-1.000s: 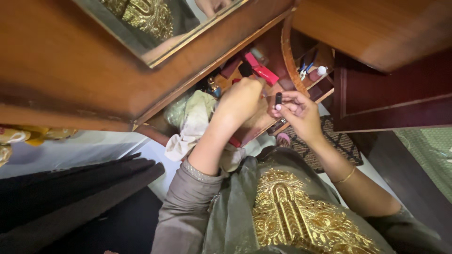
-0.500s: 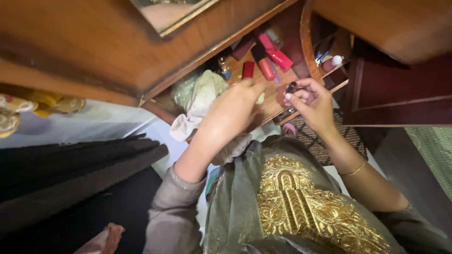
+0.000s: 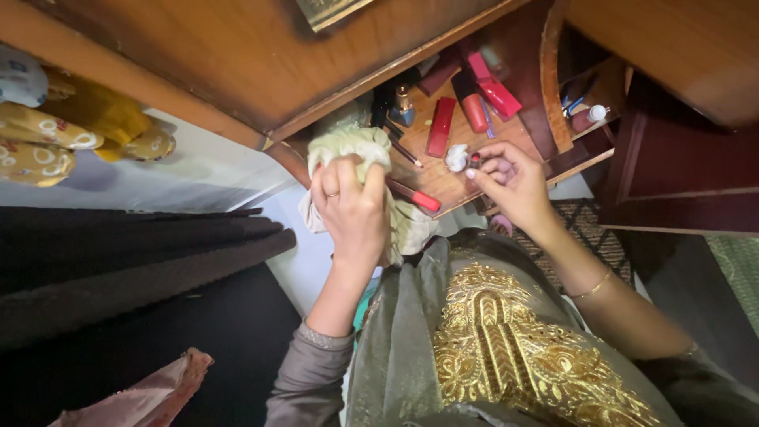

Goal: The person organizes various cosmetic items, including lipsticks and eyeliner, from a cluttered drawer into a wooden organizer. They pick up each item, sometimes opening the cap, and place it into the organizer.

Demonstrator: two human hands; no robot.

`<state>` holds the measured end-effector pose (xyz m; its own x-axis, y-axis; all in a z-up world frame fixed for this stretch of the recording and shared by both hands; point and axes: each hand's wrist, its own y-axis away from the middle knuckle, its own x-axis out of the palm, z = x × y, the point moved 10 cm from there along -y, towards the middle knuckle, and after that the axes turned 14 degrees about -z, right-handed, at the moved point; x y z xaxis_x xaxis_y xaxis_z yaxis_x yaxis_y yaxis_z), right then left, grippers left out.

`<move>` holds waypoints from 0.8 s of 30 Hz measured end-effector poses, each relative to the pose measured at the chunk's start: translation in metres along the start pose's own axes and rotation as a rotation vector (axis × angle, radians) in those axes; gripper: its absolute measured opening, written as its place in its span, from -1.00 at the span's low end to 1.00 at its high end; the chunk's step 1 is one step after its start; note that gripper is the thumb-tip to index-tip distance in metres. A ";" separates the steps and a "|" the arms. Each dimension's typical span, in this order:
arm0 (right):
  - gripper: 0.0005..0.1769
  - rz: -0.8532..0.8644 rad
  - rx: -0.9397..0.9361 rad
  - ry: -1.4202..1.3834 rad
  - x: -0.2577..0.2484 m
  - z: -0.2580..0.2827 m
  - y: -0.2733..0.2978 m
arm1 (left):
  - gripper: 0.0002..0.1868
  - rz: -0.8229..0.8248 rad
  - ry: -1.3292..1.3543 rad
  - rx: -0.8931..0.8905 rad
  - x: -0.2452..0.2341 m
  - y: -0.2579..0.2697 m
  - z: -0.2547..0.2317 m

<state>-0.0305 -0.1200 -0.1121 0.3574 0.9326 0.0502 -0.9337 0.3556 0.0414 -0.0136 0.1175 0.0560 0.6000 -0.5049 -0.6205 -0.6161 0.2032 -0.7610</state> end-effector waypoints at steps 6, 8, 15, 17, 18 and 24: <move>-0.75 -0.104 -0.162 0.125 -0.017 0.026 0.005 | -0.74 -0.020 -0.004 -0.044 0.002 -0.002 0.003; -0.75 -0.122 -0.239 0.120 -0.027 0.050 0.004 | -0.71 0.022 0.004 -0.026 0.009 -0.005 -0.002; -0.73 -0.315 -0.541 0.271 -0.091 0.207 -0.005 | -0.70 0.001 0.282 0.055 0.014 -0.019 -0.036; -0.67 -0.436 -0.672 0.316 -0.111 0.262 -0.007 | -0.70 -0.007 0.346 0.093 0.014 -0.021 -0.047; -0.70 -0.462 -0.743 0.365 -0.116 0.286 -0.010 | -0.69 -0.020 0.373 0.114 0.013 -0.024 -0.053; -0.86 -0.616 -1.039 0.691 -0.129 0.383 -0.039 | -0.75 -0.097 0.576 0.222 0.002 -0.041 -0.084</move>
<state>-0.0326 -0.2773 0.2619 0.9143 0.3433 -0.2149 -0.3273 0.3138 -0.8913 -0.0301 0.0378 0.1018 0.2381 -0.8888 -0.3917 -0.4146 0.2717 -0.8685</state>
